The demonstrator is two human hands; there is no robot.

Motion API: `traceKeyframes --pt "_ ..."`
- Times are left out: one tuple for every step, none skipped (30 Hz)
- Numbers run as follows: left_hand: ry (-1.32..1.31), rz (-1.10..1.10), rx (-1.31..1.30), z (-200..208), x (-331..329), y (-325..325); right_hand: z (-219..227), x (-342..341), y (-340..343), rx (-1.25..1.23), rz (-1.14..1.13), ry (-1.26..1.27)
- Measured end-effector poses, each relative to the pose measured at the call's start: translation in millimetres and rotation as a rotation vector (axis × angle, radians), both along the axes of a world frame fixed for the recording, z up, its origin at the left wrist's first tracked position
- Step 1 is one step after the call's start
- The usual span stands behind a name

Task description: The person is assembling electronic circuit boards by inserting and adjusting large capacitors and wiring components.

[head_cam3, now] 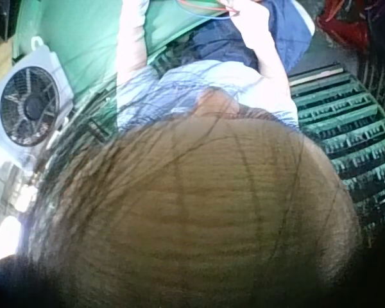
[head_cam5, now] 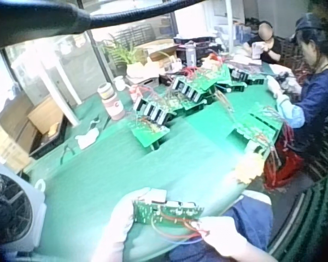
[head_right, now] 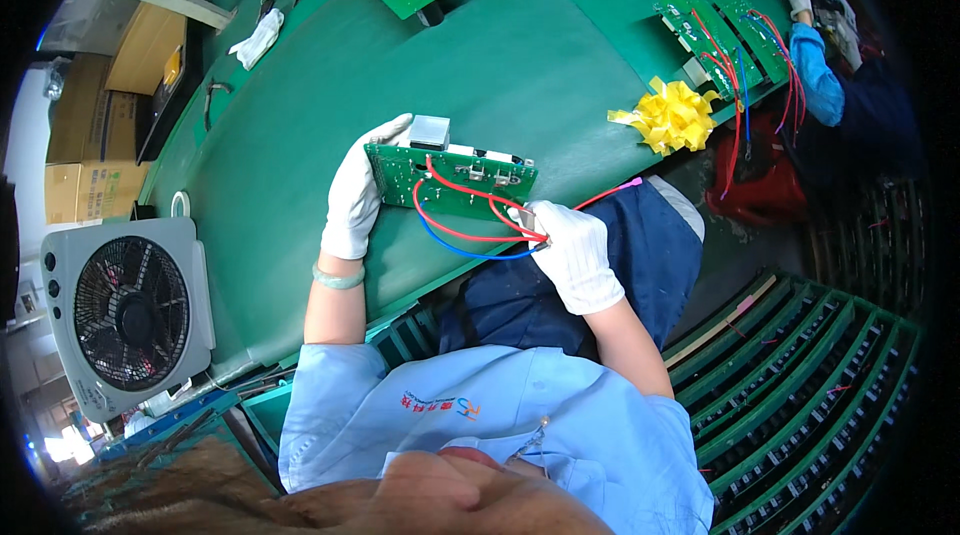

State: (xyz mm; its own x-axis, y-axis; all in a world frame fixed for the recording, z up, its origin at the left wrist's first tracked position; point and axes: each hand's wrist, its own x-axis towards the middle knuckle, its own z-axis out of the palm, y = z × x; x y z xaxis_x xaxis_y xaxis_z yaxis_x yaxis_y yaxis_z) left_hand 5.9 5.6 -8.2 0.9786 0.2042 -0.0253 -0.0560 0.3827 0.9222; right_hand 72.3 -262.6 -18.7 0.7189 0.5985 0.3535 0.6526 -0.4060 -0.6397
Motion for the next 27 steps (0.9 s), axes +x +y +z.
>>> traceKeyframes --pt "0.007 0.029 0.067 -3 0 0 1 0 0 -0.014 -0.003 0.001" --pt "0.008 0.032 0.066 -4 -1 0 2 0 1 -0.029 -0.007 0.001" --pt "0.003 0.043 0.086 -4 -1 -1 3 0 1 -0.030 -0.005 0.001" --pt "-0.002 0.052 0.106 -4 -1 -1 4 0 2 -0.033 -0.003 -0.002" --pt "-0.002 0.053 0.105 -2 -1 -2 4 0 2 -0.036 -0.001 -0.006" --pt "0.031 0.074 0.132 1 -1 -3 4 1 3 -0.036 0.000 -0.006" --pt "0.064 0.094 0.158 2 -1 -4 4 1 3 -0.029 -0.003 -0.015" --pt "0.064 0.094 0.157 2 -1 -4 4 1 4 -0.021 -0.005 -0.023" --pt "0.074 0.093 0.180 1 0 -3 5 1 3 -0.022 -0.004 -0.023" --pt "0.086 0.093 0.202 1 0 -3 6 2 3 -0.033 0.006 -0.018" --pt "0.085 0.094 0.202 1 0 -3 6 2 2 -0.044 0.016 -0.013" --pt "0.082 0.090 0.188 0 1 -4 2 3 -1 -0.045 0.015 -0.014" --pt "0.078 0.086 0.173 0 2 -4 -5 5 -4 -0.030 0.035 0.134" --pt "0.077 0.086 0.173 -3 3 -3 -9 7 -7 -0.016 0.055 0.283" --pt "0.128 0.114 0.200 -9 3 0 -6 9 -6 -0.015 0.061 0.282" --pt "0.180 0.143 0.228 -15 3 3 0 12 -4 0.009 0.073 0.553" --pt "0.180 0.151 0.229 -21 1 6 3 14 -3 0.032 0.085 0.825" --pt "0.177 0.148 0.209 -23 1 6 -1 16 -5 0.029 0.087 0.823" --pt "0.173 0.147 0.189 -25 1 7 -8 18 -7 0.057 0.084 0.899" --pt "0.172 0.152 0.187 -25 0 7 -11 20 -8 0.084 0.081 0.976" --pt "0.130 0.121 0.180 -18 -1 4 -11 21 -8 0.079 0.083 0.975" --pt "0.089 0.092 0.172 -12 -1 2 -10 22 -9 0.093 0.091 0.998" --pt "0.088 0.095 0.169 -10 1 0 -8 23 -9 0.106 0.099 1.021" --pt "0.091 0.121 0.151 -8 0 -2 -6 24 -8 0.102 0.108 1.022" --pt "0.094 0.146 0.132 -6 0 -3 -2 24 -7 0.085 0.104 1.037" --pt "0.094 0.154 0.132 -6 0 -4 2 25 -6 0.068 0.099 1.051" --pt "0.205 0.196 0.173 -7 0 -4 6 25 -6 0.063 0.106 1.051"
